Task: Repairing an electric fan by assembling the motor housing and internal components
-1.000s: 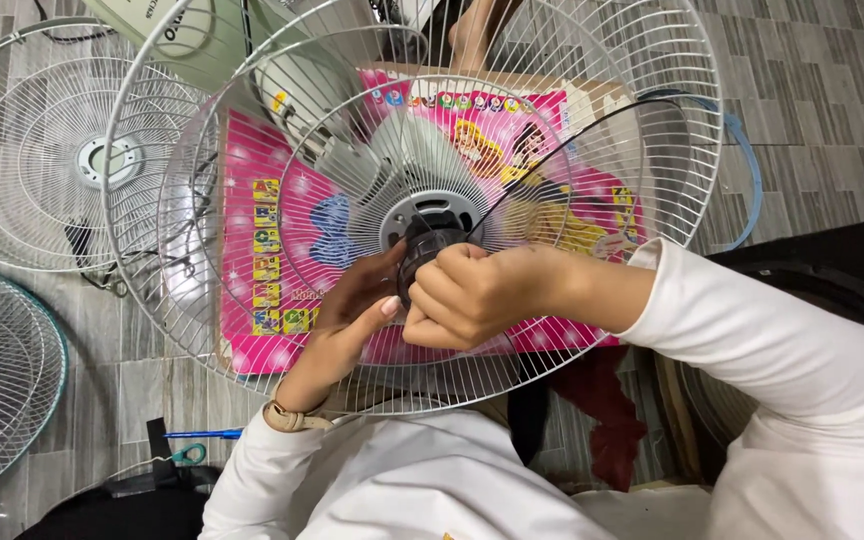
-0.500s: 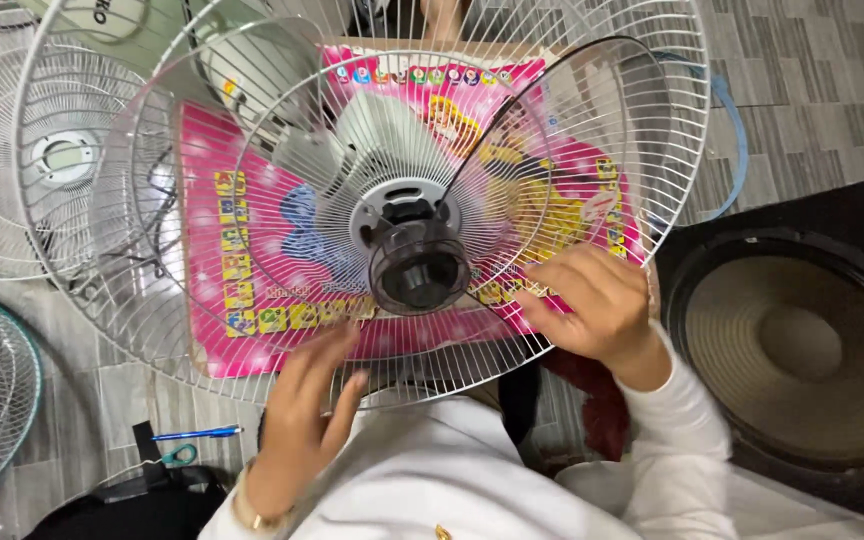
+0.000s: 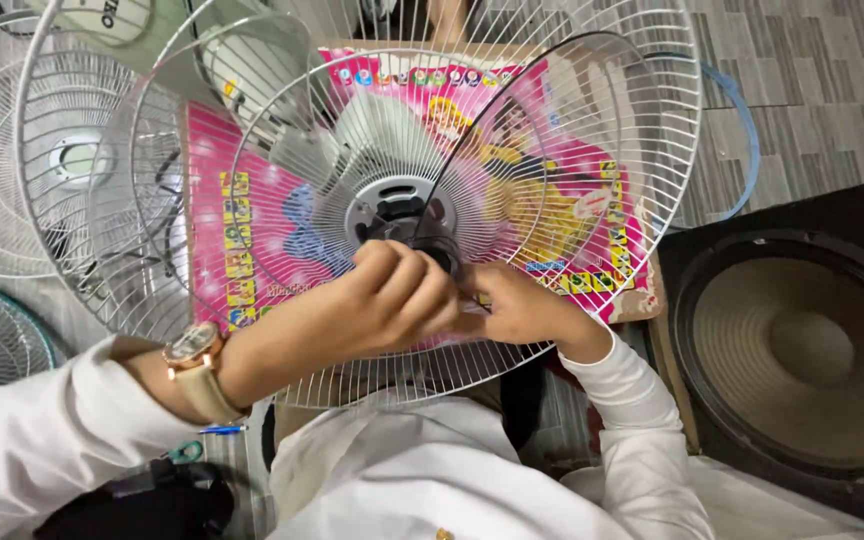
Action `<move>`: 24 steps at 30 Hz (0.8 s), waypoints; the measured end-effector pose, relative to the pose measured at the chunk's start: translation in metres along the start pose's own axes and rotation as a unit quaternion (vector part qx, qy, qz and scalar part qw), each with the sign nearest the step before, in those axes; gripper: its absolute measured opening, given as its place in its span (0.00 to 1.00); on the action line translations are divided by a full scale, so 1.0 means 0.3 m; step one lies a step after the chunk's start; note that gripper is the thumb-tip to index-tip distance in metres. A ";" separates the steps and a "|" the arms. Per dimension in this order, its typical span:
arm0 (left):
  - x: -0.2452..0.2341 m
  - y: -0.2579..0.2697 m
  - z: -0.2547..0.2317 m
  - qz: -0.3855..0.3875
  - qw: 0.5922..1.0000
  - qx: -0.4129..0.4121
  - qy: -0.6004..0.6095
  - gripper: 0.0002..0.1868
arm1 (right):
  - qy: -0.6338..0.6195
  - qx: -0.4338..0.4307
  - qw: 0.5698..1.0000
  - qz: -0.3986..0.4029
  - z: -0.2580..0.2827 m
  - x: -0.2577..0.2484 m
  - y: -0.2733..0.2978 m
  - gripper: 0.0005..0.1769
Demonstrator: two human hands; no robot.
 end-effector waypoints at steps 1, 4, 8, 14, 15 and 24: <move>0.023 -0.009 -0.069 -0.064 0.997 -0.029 0.014 0.07 | -0.081 -0.050 0.995 0.036 -0.019 0.015 0.009 0.14; 0.041 -0.024 -0.149 -0.133 0.991 -0.013 -0.002 0.02 | -0.190 -0.063 0.976 0.089 -0.128 0.041 0.014 0.10; -0.053 -0.056 -0.019 -0.149 0.967 0.153 -0.138 0.10 | -0.280 -0.006 0.954 0.103 0.156 0.059 -0.064 0.34; -0.070 -0.064 -0.009 -0.161 0.972 0.145 -0.090 0.10 | -0.428 0.050 0.894 0.121 -0.063 0.117 -0.061 0.34; -0.065 -0.068 -0.011 -0.160 0.972 0.145 -0.092 0.10 | -0.426 0.049 0.895 0.122 -0.081 0.125 -0.068 0.34; -0.037 -0.075 -0.047 -0.175 0.976 0.128 0.000 0.11 | -0.428 0.070 0.901 0.006 -0.093 0.097 -0.063 0.25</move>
Point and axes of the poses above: each hand's wrist, its own y-axis away from the middle knuckle, its own x-axis out of the palm, z = x × y, the point moved 8 cm from there along -y, towards the middle knuckle, and after that the axes turned 12 degrees about -y, right-handed, at the moved point
